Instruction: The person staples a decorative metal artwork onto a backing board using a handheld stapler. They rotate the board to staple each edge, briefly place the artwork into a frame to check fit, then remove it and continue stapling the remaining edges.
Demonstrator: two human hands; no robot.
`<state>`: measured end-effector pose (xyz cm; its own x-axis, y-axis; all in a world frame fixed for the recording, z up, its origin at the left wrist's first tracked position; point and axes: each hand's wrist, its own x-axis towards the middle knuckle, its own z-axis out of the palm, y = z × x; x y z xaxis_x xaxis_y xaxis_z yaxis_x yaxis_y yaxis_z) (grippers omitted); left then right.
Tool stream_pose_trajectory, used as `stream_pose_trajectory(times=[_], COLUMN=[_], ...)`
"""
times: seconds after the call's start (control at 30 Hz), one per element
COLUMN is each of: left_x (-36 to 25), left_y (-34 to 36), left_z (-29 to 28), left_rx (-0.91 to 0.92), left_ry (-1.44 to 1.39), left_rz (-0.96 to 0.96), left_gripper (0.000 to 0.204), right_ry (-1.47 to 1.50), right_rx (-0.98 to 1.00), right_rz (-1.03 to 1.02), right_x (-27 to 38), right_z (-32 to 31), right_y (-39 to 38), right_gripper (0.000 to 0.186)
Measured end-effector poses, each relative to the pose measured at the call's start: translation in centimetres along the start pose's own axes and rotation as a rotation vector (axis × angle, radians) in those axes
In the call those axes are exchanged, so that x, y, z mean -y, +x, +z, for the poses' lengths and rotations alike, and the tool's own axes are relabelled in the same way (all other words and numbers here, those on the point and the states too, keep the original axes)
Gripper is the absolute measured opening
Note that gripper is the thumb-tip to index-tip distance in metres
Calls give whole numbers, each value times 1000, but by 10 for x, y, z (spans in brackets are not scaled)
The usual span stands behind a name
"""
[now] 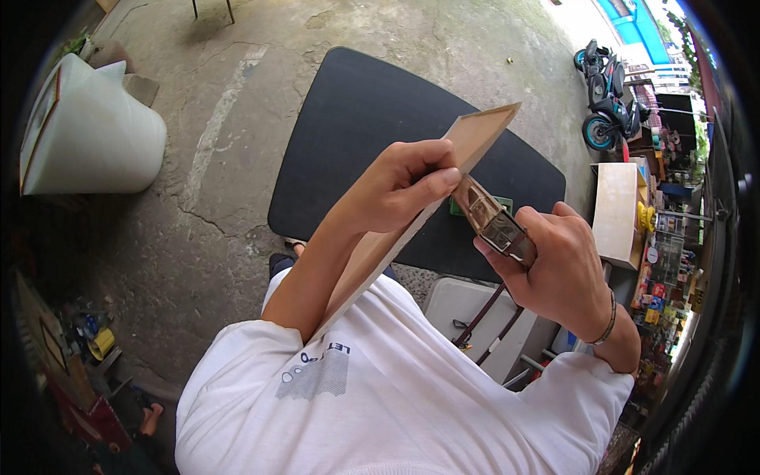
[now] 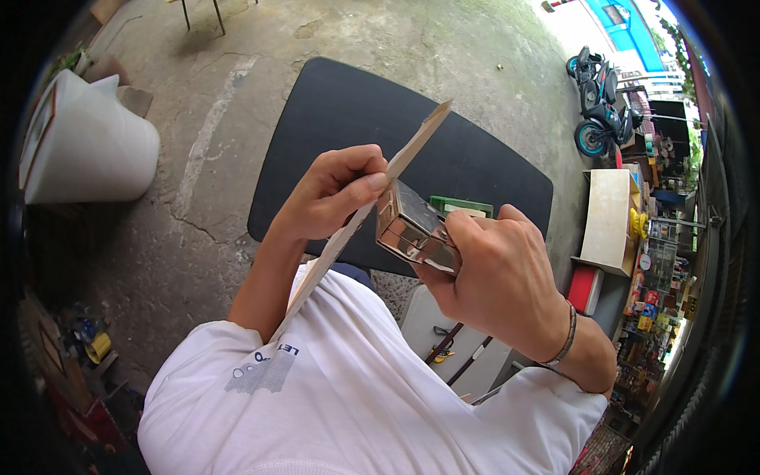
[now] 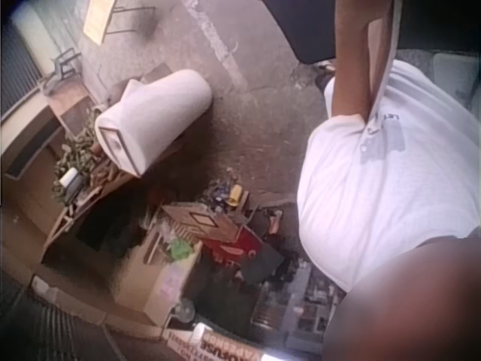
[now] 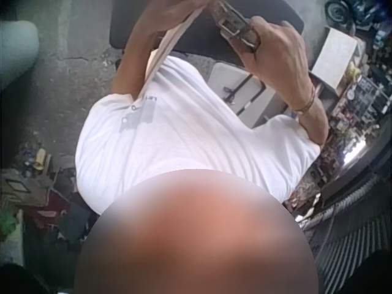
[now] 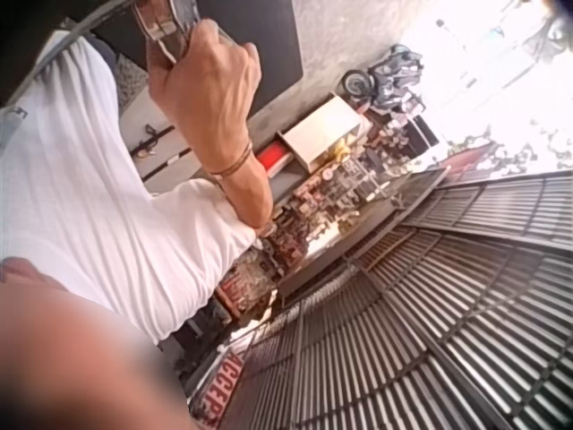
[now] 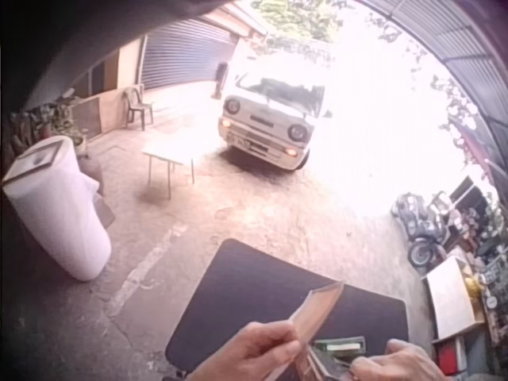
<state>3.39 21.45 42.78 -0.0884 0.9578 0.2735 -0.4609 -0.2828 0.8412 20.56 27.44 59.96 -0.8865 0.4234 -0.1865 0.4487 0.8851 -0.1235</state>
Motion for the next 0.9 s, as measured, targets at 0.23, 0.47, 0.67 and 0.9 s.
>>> stream_pose_trajectory(times=[0.23, 0.47, 0.67, 0.9], left_x=[-4, 1, 5, 1], left_y=[-2, 0, 0, 1], left_z=[1, 3, 4, 3], left_rx=[-2, 17, 15, 14], left_ry=[9, 33, 8, 50], left_rz=[-8, 19, 2, -6], left_gripper=[16, 17, 17, 17], right_ry=[-23, -22, 30, -17], right_rx=[-21, -22, -42, -46], right_rz=[-5, 3, 22, 34], right_x=[-1, -1, -4, -1], right_z=[1, 0, 6, 3], right_y=[-2, -5, -7, -3], right_gripper=[33, 33, 37, 32])
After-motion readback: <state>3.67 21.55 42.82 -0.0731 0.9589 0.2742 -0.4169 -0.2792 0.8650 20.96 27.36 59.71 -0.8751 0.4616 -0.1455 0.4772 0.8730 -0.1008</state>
